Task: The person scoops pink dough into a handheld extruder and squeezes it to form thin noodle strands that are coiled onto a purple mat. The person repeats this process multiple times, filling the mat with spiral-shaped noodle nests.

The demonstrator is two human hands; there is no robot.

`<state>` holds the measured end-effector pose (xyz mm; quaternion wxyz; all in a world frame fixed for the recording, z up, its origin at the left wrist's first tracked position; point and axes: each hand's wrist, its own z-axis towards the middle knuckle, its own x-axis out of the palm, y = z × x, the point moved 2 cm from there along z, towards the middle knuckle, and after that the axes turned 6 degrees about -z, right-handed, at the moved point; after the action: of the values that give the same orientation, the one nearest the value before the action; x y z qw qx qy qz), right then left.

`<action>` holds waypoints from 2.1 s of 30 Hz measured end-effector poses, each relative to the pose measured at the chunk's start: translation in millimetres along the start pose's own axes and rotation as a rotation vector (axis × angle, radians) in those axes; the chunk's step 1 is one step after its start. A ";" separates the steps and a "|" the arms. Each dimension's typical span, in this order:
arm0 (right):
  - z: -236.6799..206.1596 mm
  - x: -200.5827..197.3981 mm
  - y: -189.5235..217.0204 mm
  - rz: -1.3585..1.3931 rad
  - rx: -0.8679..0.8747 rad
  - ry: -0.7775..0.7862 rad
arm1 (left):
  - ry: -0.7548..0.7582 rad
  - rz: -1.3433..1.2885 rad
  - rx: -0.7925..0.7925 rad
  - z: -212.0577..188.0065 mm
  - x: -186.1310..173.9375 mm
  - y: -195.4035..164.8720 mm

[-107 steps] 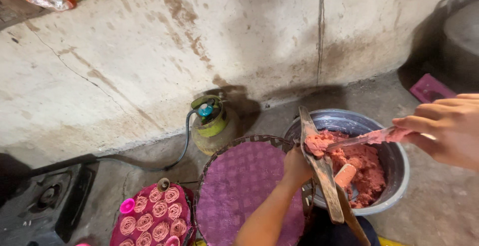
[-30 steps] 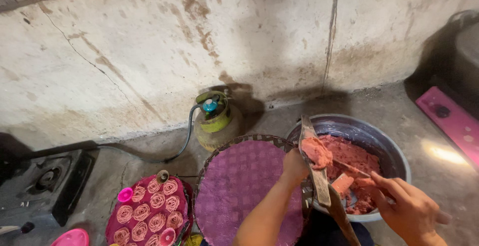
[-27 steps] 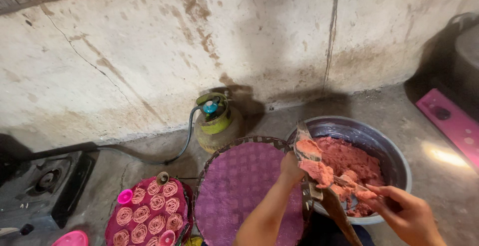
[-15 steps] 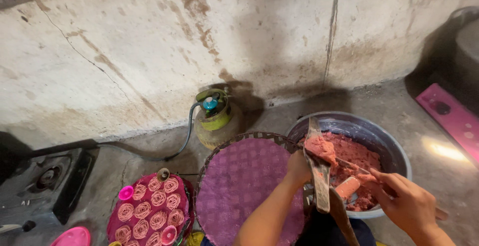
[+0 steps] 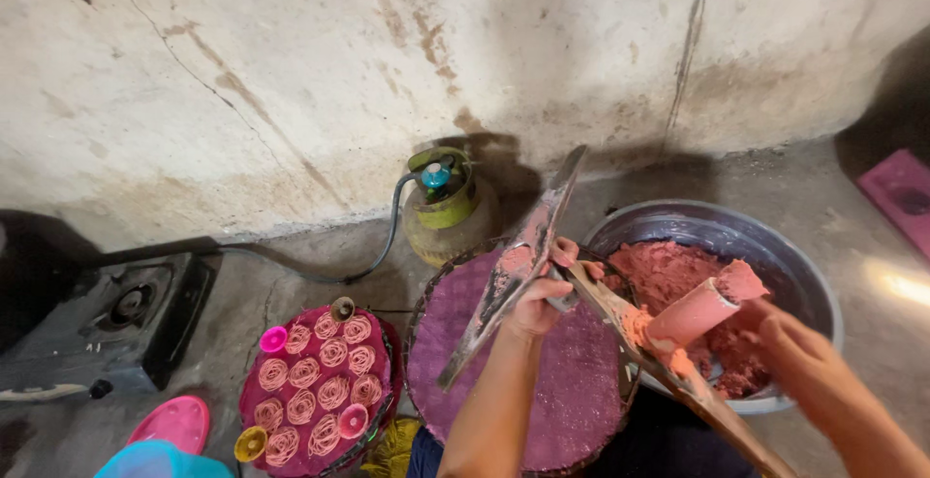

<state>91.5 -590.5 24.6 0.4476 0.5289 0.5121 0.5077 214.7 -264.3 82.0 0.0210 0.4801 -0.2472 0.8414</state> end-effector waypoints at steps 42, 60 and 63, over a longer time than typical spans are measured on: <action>-46.1 247.4 81.9 -1.287 -0.730 0.018 | 0.125 1.868 -0.005 -124.4 51.1 -73.2; -84.9 86.1 -13.5 0.151 0.557 0.638 | 0.108 -0.191 0.055 -59.1 -2.3 -82.9; -83.8 54.5 -21.2 0.057 0.556 0.593 | -0.052 -0.375 0.052 -52.5 -28.1 -50.3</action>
<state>4.1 -538.5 14.8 0.1064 0.4745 0.7217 0.4927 201.7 -191.6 57.0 0.1588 0.5397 -0.1320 0.8161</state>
